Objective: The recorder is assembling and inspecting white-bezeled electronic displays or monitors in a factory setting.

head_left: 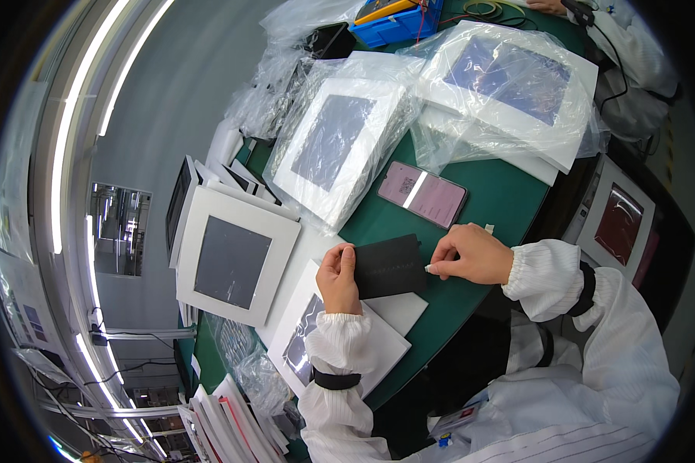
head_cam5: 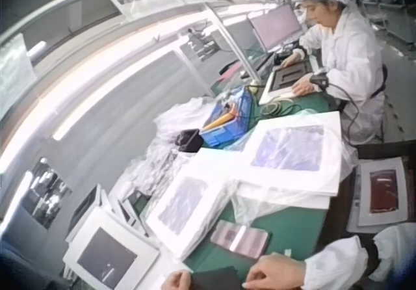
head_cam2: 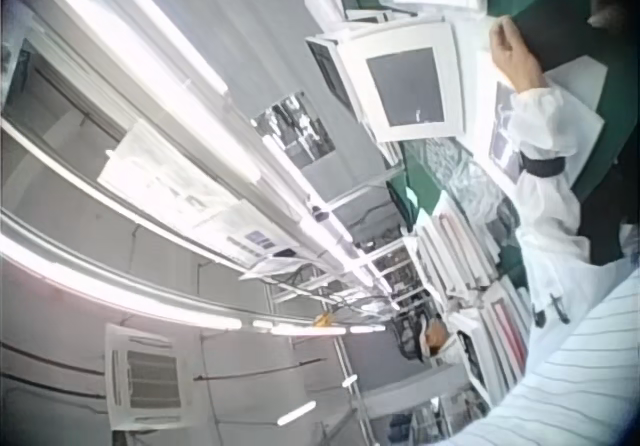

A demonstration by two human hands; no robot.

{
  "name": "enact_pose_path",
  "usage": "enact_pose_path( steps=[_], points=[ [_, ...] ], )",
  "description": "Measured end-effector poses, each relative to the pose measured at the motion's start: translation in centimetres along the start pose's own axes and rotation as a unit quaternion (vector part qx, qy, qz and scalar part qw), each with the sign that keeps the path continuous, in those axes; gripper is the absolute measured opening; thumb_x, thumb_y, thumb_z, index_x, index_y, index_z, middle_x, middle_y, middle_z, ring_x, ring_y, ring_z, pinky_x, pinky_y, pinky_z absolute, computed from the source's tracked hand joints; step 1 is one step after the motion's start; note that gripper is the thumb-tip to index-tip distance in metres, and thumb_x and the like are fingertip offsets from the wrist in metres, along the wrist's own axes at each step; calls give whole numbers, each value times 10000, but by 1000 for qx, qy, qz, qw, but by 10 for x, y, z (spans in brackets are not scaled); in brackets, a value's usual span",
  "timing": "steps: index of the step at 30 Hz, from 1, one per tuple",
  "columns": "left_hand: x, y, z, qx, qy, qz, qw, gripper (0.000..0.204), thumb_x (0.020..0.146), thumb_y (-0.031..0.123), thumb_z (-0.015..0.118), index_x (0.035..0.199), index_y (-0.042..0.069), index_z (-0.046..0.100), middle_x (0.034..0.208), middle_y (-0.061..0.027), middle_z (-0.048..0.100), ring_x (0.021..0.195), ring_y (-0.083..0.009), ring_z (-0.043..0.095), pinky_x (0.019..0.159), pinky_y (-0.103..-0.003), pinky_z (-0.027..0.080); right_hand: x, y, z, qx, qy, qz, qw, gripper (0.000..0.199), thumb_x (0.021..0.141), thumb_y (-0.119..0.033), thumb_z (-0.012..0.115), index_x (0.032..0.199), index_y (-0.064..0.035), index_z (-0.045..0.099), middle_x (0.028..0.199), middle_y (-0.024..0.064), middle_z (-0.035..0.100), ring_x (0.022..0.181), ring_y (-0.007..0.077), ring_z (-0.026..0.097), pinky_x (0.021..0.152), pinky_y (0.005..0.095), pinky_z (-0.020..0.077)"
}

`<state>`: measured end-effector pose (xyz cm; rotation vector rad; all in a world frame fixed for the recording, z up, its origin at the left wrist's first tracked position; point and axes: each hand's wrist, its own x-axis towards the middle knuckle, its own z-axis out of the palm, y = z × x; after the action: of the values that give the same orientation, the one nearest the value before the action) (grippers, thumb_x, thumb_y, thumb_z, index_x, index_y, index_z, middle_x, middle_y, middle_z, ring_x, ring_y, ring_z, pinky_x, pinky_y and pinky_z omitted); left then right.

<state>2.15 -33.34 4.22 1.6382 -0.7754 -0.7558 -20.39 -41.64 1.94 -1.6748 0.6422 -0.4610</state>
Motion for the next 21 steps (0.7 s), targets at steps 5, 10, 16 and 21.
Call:
enact_pose_path(
  steps=[5,10,16,21],
  points=[
    [0,-4,9,17,13,18,1000,170,863,149,581,943,-1,585,801,10,575,735,-50,499,697,-174,388,3,6,6,-24,15,-22,999,192,751,-162,638,728,28,645,600,76,630,561,138,606,596,243,459],
    [14,-6,7,32,-19,-4,999,168,860,140,579,943,-5,597,800,-7,592,727,-60,520,680,-185,403,1,5,8,-26,25,-4,999,170,735,-178,642,702,-11,641,604,83,625,594,203,589,737,269,419],
    [49,-6,34,113,-75,85,987,180,821,133,605,944,4,627,760,-51,625,682,-93,554,632,-215,429,-11,4,9,-211,126,-111,963,119,720,-158,666,751,-44,671,720,73,571,814,235,492,717,341,422],
    [59,-7,46,176,-72,86,978,221,794,97,602,1003,27,596,850,-101,640,758,-145,595,687,-252,454,-7,0,9,-244,104,-113,957,124,739,-165,644,767,-46,664,724,80,575,817,244,511,731,346,426]
  ],
)
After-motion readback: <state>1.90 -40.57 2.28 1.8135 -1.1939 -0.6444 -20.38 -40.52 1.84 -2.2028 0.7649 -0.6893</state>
